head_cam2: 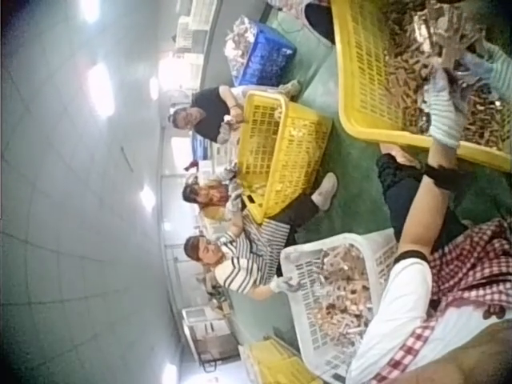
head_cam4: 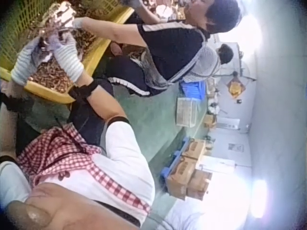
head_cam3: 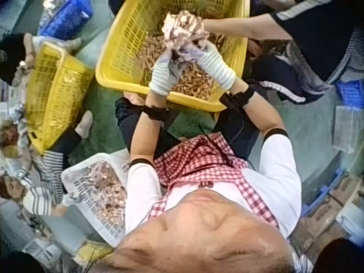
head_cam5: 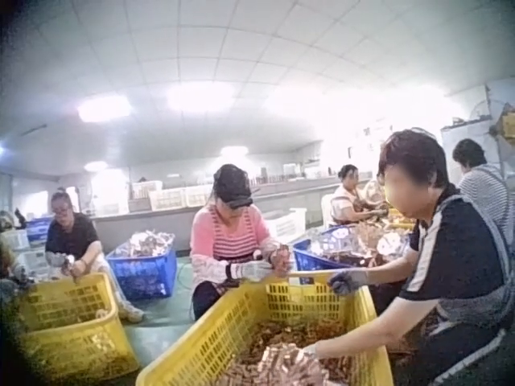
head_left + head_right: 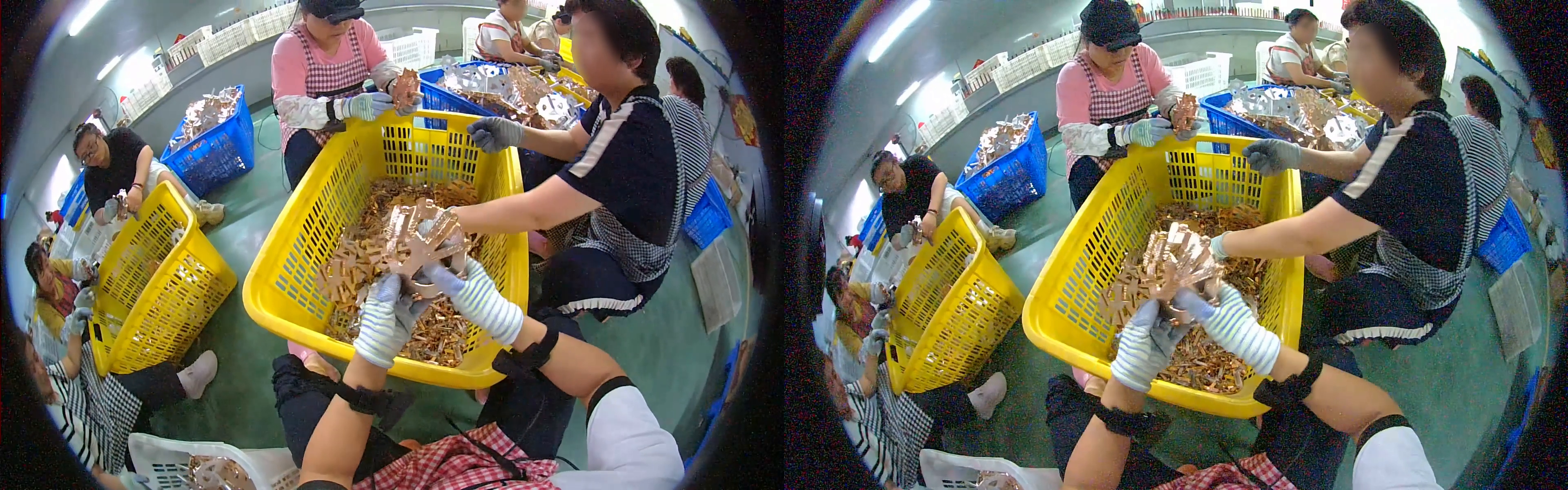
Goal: Sorting and removing waste material from small metal gears and components into crates.
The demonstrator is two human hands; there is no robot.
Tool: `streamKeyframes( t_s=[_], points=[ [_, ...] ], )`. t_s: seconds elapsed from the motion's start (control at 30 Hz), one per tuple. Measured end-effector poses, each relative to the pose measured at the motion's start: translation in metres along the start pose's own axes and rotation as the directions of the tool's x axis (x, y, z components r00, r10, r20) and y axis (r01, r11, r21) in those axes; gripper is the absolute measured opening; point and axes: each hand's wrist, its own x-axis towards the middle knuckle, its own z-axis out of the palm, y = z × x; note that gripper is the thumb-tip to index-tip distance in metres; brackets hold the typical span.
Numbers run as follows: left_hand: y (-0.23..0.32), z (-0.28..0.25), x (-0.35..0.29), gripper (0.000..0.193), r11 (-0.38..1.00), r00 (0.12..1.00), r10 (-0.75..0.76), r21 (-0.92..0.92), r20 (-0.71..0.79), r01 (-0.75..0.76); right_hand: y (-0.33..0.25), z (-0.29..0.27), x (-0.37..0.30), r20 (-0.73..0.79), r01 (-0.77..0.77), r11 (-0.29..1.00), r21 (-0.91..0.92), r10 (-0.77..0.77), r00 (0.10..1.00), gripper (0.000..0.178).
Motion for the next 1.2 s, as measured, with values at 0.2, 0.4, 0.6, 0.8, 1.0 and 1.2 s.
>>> streamKeyframes(
  t_s=[0.2,0.4,0.6,0.8,1.0,1.2],
  points=[
    [0.024,-0.009,0.016,0.019,0.144,0.684,0.702,0.901,0.199,-0.410,0.002,0.002,-0.004,-0.019,0.018,0.992,-0.128,-0.021,1.000,0.027],
    [0.038,0.003,0.007,0.023,-0.007,0.723,0.651,0.954,0.231,-0.298,0.004,0.016,-0.015,-0.037,0.088,0.976,-0.198,-0.097,0.995,0.024],
    [0.038,0.011,0.003,0.028,-0.171,0.605,0.718,0.931,0.343,-0.324,-0.016,0.018,-0.015,0.021,0.115,0.786,-0.608,-0.129,0.991,0.023],
    [0.032,0.002,0.009,0.032,0.361,0.659,0.745,0.769,0.103,-0.528,0.001,0.005,0.002,-0.191,-0.036,0.964,-0.263,-0.016,0.981,0.023],
    [0.033,-0.001,0.021,0.026,0.064,0.651,0.718,0.908,0.247,-0.415,0.018,0.007,-0.005,0.092,0.234,0.650,-0.723,-0.245,0.965,0.024],
    [0.036,0.011,0.018,0.022,-0.111,0.636,0.712,0.942,0.298,-0.318,0.015,0.017,-0.006,0.100,0.241,0.674,-0.698,-0.242,0.965,0.019]
  ],
)
